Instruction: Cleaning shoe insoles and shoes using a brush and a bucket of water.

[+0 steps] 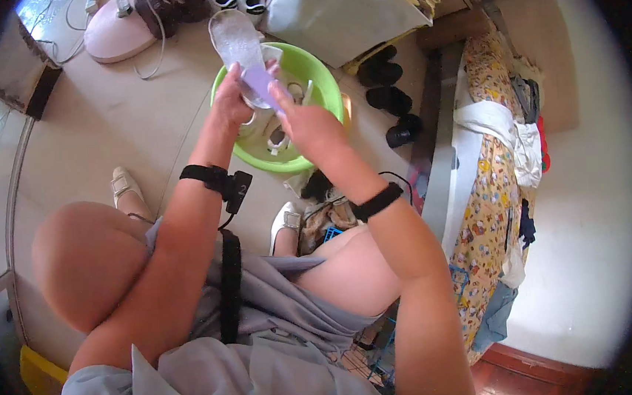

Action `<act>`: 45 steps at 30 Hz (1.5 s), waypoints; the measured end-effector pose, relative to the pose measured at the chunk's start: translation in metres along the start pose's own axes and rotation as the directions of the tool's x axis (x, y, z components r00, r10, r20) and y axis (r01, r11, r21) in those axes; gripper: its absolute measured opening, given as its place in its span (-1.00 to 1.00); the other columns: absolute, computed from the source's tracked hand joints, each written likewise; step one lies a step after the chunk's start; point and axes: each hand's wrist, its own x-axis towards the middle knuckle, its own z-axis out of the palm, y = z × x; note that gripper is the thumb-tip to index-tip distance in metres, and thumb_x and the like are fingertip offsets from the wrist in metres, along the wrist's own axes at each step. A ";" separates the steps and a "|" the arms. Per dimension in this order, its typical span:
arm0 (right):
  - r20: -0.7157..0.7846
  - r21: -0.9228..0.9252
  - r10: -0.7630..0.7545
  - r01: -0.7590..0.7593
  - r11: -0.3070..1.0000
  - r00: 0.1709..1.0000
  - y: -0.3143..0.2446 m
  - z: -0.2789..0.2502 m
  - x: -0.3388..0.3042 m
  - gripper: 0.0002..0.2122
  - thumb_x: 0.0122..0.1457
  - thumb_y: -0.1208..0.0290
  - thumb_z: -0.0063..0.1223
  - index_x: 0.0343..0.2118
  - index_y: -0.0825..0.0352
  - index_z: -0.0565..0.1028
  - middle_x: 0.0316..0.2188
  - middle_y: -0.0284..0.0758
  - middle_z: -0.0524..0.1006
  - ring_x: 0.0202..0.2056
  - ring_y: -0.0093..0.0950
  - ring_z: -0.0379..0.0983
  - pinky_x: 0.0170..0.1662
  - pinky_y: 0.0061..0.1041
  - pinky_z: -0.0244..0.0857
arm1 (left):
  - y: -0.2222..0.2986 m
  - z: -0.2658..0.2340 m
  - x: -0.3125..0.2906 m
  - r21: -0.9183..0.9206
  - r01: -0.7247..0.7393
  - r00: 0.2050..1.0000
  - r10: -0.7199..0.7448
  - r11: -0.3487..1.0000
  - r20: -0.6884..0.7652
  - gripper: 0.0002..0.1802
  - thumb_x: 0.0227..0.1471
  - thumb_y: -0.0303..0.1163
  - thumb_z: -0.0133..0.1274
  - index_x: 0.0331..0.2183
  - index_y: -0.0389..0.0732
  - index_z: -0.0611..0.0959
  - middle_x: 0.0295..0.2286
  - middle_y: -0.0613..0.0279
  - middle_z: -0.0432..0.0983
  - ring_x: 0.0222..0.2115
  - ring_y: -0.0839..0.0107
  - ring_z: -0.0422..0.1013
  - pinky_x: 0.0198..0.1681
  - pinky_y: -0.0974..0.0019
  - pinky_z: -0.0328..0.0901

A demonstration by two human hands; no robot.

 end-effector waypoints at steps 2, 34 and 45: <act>-0.004 0.126 -0.129 0.128 0.984 0.992 -0.002 0.007 -0.008 -0.49 0.13 0.31 -0.17 0.17 -0.05 0.03 -0.60 -0.07 0.44 -0.54 -0.12 0.40 -0.46 -0.21 0.27 | 0.015 -0.014 -0.001 -0.001 -0.030 1.000 0.030 1.000 0.009 -0.39 0.17 -0.02 -0.59 0.03 -0.29 0.21 -0.14 -0.02 0.37 -0.13 0.13 0.33 -0.09 0.06 0.26; -0.124 -0.159 0.094 -0.114 0.981 0.988 0.040 -0.002 0.018 -0.49 0.13 0.27 -0.18 0.17 -0.07 0.01 -0.65 -0.16 0.46 -0.62 -0.20 0.41 -0.54 -0.23 0.26 | -0.037 -0.003 0.001 0.145 0.186 0.982 -0.189 0.972 0.006 -0.55 0.16 -0.09 -0.34 -0.05 -0.18 0.32 -0.19 0.13 0.37 -0.23 0.17 0.37 -0.23 0.04 0.33; 0.064 0.324 -0.084 0.059 0.944 0.994 0.000 0.016 0.000 -0.49 0.10 0.36 -0.13 0.15 -0.04 0.08 -0.57 0.00 0.44 -0.51 -0.05 0.39 -0.39 -0.16 0.26 | 0.006 -0.021 0.001 0.200 -0.321 0.947 0.314 0.926 0.065 -0.41 0.14 0.02 -0.40 0.00 -0.25 0.26 -0.13 0.06 0.37 -0.17 0.22 0.33 -0.20 0.17 0.31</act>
